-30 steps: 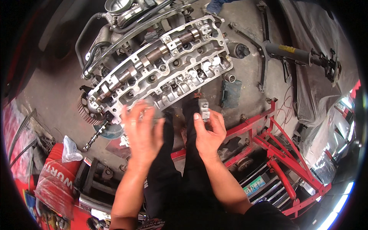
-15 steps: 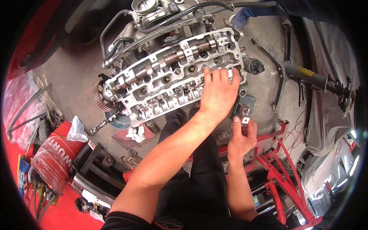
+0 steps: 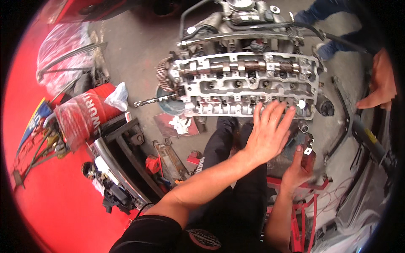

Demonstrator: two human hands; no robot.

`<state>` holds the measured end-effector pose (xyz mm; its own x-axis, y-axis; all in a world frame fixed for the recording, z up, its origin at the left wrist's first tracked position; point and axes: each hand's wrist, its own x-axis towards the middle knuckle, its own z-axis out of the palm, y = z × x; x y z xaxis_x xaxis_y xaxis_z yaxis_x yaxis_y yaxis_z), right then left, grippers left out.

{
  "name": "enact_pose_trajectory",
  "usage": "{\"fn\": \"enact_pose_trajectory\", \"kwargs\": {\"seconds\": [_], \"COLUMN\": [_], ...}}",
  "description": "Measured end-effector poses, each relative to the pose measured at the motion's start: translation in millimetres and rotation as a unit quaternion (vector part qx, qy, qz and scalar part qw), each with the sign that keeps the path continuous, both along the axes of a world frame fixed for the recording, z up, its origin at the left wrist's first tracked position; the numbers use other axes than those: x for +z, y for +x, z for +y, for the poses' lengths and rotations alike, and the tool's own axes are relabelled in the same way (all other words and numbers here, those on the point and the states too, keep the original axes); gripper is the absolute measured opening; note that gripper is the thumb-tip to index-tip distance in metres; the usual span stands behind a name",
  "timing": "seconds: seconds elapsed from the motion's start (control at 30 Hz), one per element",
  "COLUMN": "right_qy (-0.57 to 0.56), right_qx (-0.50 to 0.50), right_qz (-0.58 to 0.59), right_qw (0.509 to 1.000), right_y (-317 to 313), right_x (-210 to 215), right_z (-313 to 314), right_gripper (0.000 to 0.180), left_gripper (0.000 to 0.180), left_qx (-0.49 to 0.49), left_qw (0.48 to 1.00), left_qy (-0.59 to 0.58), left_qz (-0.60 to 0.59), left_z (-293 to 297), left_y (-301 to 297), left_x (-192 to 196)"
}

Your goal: The person cleans small metal engine components with a white cloth and places them into the cylinder head. They repeatedly retrieve parts from a bucket, wipe them, and install them into the engine block, occasionally adjusting the placement of the components.

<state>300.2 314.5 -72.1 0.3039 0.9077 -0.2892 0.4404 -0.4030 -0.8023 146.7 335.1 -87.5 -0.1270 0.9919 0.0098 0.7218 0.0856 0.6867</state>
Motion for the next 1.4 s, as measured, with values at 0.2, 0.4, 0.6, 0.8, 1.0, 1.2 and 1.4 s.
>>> {"fn": "enact_pose_trajectory", "kwargs": {"seconds": [0.2,0.4,0.6,0.8,1.0,1.2,1.4], "right_qy": [0.005,-0.008,0.069,0.080,0.073,0.122,-0.079], "right_qx": [0.064,0.114,0.204,0.205,0.143,0.184,-0.041], "right_qz": [0.025,0.009,-0.033,0.044,0.130,0.087,-0.023], "right_qw": [0.998,0.993,0.976,0.975,0.978,0.971,0.996], "right_y": [-14.7,-53.2,-106.5,-189.8,-249.0,-259.2,-176.1], "right_x": [1.3,12.0,-0.5,-0.5,-2.5,21.9,-14.2], "right_z": [-0.4,-15.7,-29.6,-60.7,-84.2,-74.0,-28.9], "right_gripper": [0.024,0.026,0.034,0.040,0.044,0.051,0.072], "left_gripper": [0.076,0.052,0.030,0.024,0.023,0.021,0.020], "left_qx": [0.037,0.089,0.162,0.242,0.214,0.289,0.306], "left_qw": [0.994,0.991,0.973,0.944,0.951,0.887,0.894], "left_qy": [-0.101,-0.100,-0.094,-0.154,-0.179,-0.200,-0.175], "left_qz": [-0.025,-0.026,-0.135,-0.166,-0.137,-0.298,-0.277], "left_z": [-65.9,-88.3,-83.0,-102.5,-115.3,-110.0,-134.0], "left_y": [-32.8,-74.7,-96.7,-137.3,-195.6,-233.5,-278.1], "left_x": [5.5,21.5,42.8,38.5,33.2,36.1,26.2]}}
